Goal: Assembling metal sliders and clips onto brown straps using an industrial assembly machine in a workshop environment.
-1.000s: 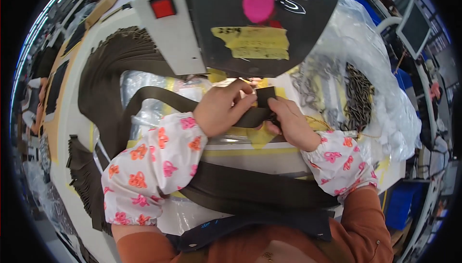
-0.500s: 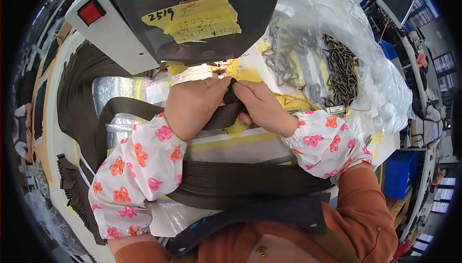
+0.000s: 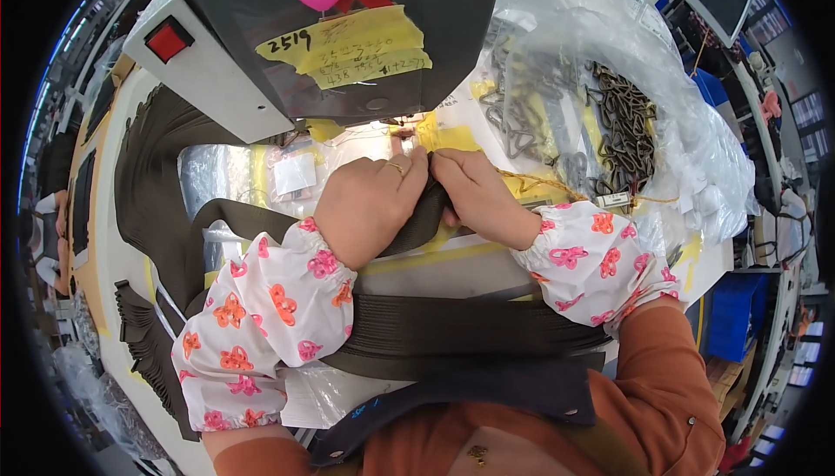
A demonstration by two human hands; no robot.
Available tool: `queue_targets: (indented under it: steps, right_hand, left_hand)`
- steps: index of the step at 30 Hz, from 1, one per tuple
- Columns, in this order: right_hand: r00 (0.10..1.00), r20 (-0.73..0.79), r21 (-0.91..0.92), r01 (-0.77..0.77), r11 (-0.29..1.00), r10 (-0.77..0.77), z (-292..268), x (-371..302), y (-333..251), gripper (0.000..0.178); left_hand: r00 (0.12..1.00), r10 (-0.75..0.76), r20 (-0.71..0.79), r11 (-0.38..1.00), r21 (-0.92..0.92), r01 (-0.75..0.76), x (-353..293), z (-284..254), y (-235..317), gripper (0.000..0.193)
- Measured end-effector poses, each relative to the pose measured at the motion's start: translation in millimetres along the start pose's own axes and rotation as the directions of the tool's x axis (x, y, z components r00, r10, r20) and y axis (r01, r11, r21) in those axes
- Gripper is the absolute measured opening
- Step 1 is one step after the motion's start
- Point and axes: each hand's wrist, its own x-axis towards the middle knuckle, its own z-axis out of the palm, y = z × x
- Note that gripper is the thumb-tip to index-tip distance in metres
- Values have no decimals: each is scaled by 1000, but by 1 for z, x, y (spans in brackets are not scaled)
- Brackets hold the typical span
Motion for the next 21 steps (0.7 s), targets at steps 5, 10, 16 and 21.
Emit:
queue_targets:
  steps: [5, 10, 16, 21]
  right_hand:
    - [998, -34, 91, -46, 995, 50, 1, 0, -1, 31]
    - [997, -16, -88, 78, 993, -79, -2, 1, 7, 33]
    - [975, -8, -244, 214, 946, -222, 2, 1, 10, 28]
    - [972, -2, -194, 229, 954, -234, 1, 1, 8, 27]
  left_hand:
    - [997, 15, 77, 983, 181, -29, 4, 1, 10, 35]
    - [996, -91, 19, 995, 30, 90, 3, 3, 0, 22]
    - [817, -351, 458, 292, -776, 560, -4, 10, -27, 16]
    - [878, -318, 359, 556, -679, 479, 3, -2, -19, 11]
